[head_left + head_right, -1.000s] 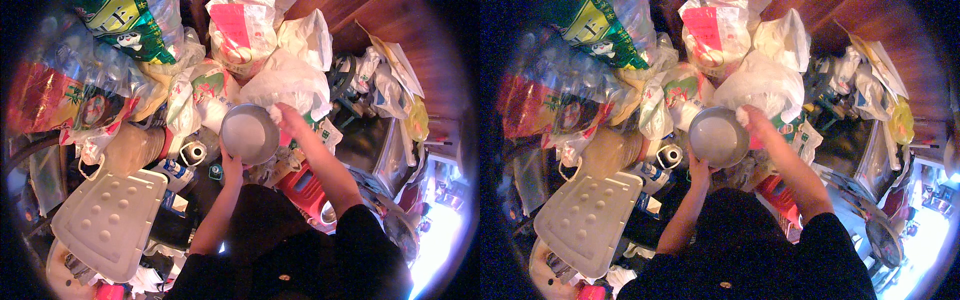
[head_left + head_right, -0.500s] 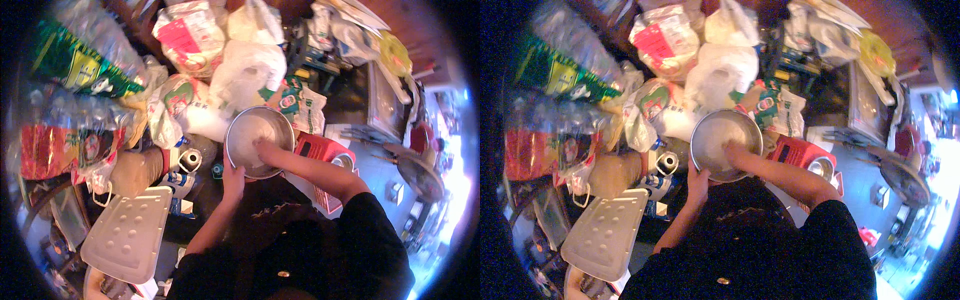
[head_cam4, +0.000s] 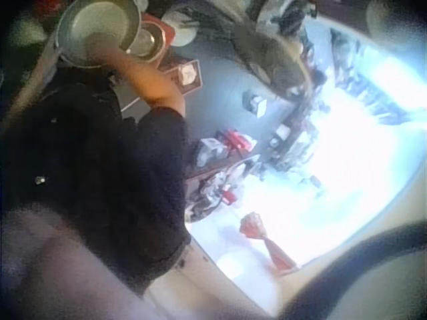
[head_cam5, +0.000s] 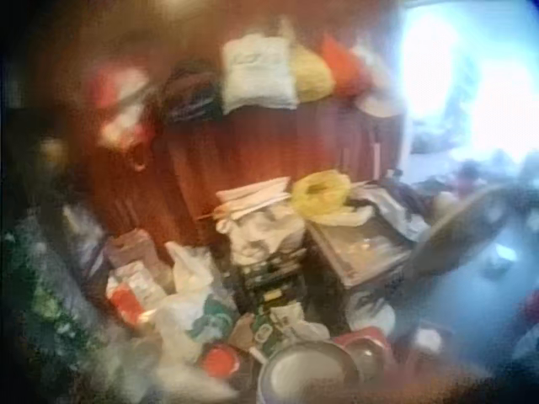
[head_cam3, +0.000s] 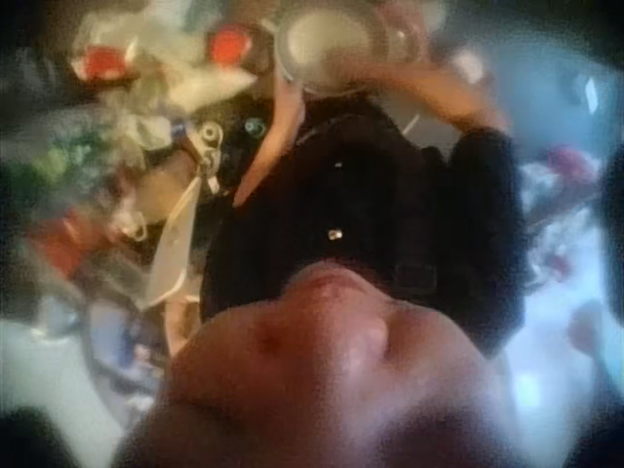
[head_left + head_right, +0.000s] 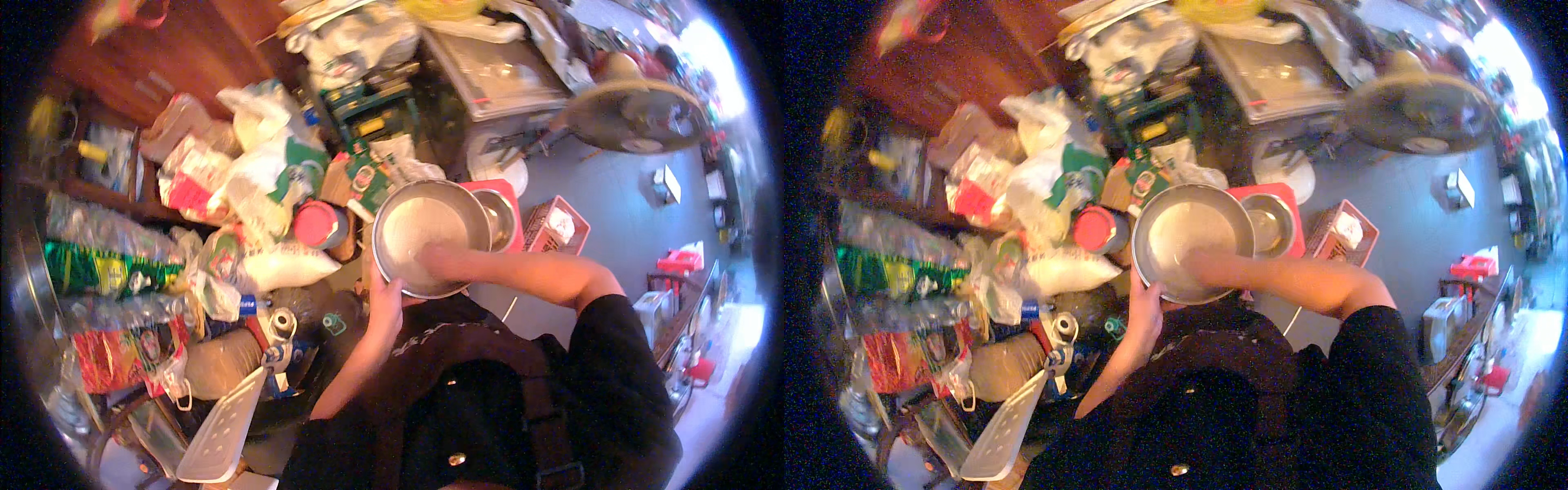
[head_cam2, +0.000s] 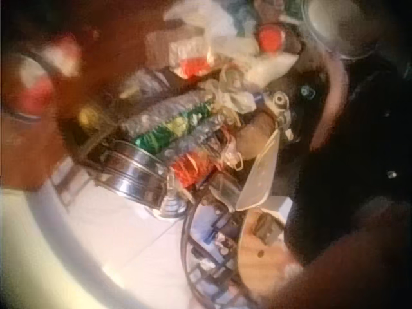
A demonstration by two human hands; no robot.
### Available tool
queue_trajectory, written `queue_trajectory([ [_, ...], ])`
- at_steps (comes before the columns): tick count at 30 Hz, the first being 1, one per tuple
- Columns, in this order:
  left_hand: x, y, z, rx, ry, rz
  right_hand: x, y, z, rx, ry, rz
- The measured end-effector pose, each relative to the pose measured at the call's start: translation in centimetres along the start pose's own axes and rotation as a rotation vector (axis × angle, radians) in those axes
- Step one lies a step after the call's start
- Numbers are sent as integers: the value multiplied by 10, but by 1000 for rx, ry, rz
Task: The person washes a metal bowl at the sink, then walks to a storage area to scoop a white powder into the bowl. They return to a prep table, add cubed tofu to the bowl, and mix the contents by hand. Finally, they transfer the coated tofu pieces into a deep fryer.
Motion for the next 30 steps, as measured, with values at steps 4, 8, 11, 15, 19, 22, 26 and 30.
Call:
queue_trajectory([
  [4, -17, -53, 91, 60, -95, -60, -69, 90, 4, 137, 347, 405],
  [8, -32, -103, 165, 133, -226, -179, -145, 158, 16, 12, 293, 575],
  [11, -38, -134, 204, 229, -327, -243, -176, 129, 10, -139, 432, 400],
  [15, -38, -168, 230, 316, -375, -327, -248, 82, 46, 189, 137, 102],
  [19, -41, -192, 253, 333, -444, -349, -299, 74, 64, 248, -119, 161],
  [22, -48, -202, 269, 386, -560, -358, -296, 87, 53, 293, 15, 302],
  [26, -54, -198, 264, 414, -618, -421, -294, 117, 22, -65, 345, 409],
  [30, -48, -181, 250, 349, -591, -362, -328, 144, 29, -240, 292, 663],
])
Point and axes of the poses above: each hand's wrist, its own x-axis towards the middle knuckle, its own z-axis out of the palm, y = z × x, the point moved 9 cm from there along x, towards the middle knuckle, and after that the axes turned 9 degrees about -x, right-handed, at the moved point
